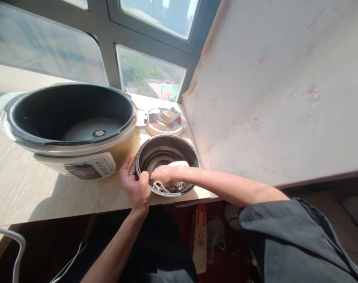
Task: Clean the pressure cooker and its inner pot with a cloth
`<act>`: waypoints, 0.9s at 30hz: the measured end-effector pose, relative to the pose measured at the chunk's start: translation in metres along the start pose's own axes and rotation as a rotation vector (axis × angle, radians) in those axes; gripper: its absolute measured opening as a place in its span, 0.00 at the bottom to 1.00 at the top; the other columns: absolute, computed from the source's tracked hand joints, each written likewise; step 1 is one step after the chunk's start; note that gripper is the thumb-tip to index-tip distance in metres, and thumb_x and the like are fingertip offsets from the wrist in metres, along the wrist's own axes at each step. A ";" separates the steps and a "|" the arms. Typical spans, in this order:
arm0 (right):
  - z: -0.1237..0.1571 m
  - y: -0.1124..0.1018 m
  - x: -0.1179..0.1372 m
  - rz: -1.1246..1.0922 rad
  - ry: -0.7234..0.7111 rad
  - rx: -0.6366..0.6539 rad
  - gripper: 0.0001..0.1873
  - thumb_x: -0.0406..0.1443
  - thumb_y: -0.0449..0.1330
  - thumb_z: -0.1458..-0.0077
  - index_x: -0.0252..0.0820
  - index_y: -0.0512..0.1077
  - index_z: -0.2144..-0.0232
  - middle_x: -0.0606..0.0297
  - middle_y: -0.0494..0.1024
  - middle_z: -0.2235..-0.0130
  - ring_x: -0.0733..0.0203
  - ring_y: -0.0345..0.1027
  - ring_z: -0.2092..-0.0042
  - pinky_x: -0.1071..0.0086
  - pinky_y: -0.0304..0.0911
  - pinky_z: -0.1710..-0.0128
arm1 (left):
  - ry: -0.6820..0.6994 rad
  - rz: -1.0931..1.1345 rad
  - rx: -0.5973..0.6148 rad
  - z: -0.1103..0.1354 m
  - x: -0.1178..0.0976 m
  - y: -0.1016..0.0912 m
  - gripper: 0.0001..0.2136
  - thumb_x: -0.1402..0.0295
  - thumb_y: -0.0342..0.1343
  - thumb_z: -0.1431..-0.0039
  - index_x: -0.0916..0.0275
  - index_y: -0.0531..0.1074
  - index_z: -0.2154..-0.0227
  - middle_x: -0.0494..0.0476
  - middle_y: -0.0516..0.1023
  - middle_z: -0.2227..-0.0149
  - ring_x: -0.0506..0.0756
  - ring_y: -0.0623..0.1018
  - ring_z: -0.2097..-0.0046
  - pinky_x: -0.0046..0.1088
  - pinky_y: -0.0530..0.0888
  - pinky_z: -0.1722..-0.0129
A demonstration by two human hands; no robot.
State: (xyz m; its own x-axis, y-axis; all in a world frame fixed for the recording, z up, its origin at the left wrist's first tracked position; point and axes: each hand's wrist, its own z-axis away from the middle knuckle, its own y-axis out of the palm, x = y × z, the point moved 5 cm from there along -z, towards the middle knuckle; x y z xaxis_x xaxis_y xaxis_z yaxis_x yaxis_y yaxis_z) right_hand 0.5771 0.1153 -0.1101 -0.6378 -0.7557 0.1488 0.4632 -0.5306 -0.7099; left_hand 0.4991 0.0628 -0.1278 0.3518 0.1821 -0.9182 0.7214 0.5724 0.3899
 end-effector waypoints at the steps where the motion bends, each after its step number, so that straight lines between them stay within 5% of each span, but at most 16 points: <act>1: 0.003 0.004 -0.001 0.030 -0.045 0.041 0.10 0.25 0.65 0.48 0.42 0.82 0.64 0.61 0.85 0.62 0.56 0.77 0.61 0.69 0.65 0.64 | -0.008 -0.006 -0.002 0.000 -0.001 0.000 0.35 0.78 0.55 0.54 0.63 0.66 0.38 0.68 0.78 0.40 0.63 0.78 0.38 0.45 0.74 0.36; 4: 0.011 0.012 -0.012 0.108 -0.080 0.119 0.09 0.24 0.65 0.48 0.42 0.81 0.70 0.61 0.84 0.66 0.55 0.77 0.63 0.67 0.64 0.65 | -0.031 -0.049 0.000 -0.001 -0.003 -0.001 0.32 0.78 0.55 0.53 0.63 0.71 0.41 0.66 0.78 0.40 0.64 0.78 0.37 0.44 0.73 0.34; 11: 0.007 0.004 -0.045 0.239 -0.007 -0.096 0.15 0.23 0.62 0.44 0.39 0.74 0.81 0.58 0.84 0.65 0.57 0.75 0.59 0.66 0.62 0.58 | -0.044 -0.116 0.062 -0.004 -0.007 -0.003 0.32 0.78 0.56 0.53 0.63 0.74 0.40 0.64 0.78 0.39 0.64 0.77 0.37 0.43 0.72 0.34; 17: -0.009 -0.018 -0.049 0.238 -0.027 -0.273 0.14 0.23 0.59 0.40 0.39 0.79 0.74 0.58 0.83 0.62 0.59 0.73 0.54 0.68 0.62 0.54 | -0.024 -0.100 0.049 -0.006 -0.003 -0.004 0.32 0.78 0.56 0.55 0.62 0.76 0.43 0.63 0.80 0.41 0.64 0.79 0.39 0.44 0.73 0.35; 21: -0.021 -0.030 -0.039 0.167 -0.053 -0.369 0.09 0.29 0.60 0.37 0.39 0.81 0.59 0.55 0.83 0.51 0.56 0.74 0.50 0.68 0.64 0.53 | 0.015 -0.097 0.047 -0.006 -0.001 -0.004 0.31 0.77 0.55 0.55 0.64 0.75 0.44 0.66 0.80 0.42 0.64 0.79 0.39 0.45 0.72 0.35; 27: -0.023 -0.024 -0.017 0.019 0.003 -0.345 0.12 0.34 0.59 0.36 0.37 0.79 0.54 0.53 0.84 0.52 0.55 0.77 0.56 0.68 0.67 0.59 | 0.095 -0.092 0.044 -0.003 -0.004 -0.003 0.28 0.76 0.54 0.54 0.63 0.75 0.46 0.66 0.79 0.41 0.62 0.78 0.39 0.42 0.72 0.35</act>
State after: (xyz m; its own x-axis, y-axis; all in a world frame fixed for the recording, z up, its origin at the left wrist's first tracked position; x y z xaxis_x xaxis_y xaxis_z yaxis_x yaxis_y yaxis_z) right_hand 0.5626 0.1501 -0.1117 -0.6333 -0.7627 0.1313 0.2402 -0.3550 -0.9035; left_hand 0.4933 0.0627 -0.1255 0.2265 0.2066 -0.9519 0.7741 0.5549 0.3046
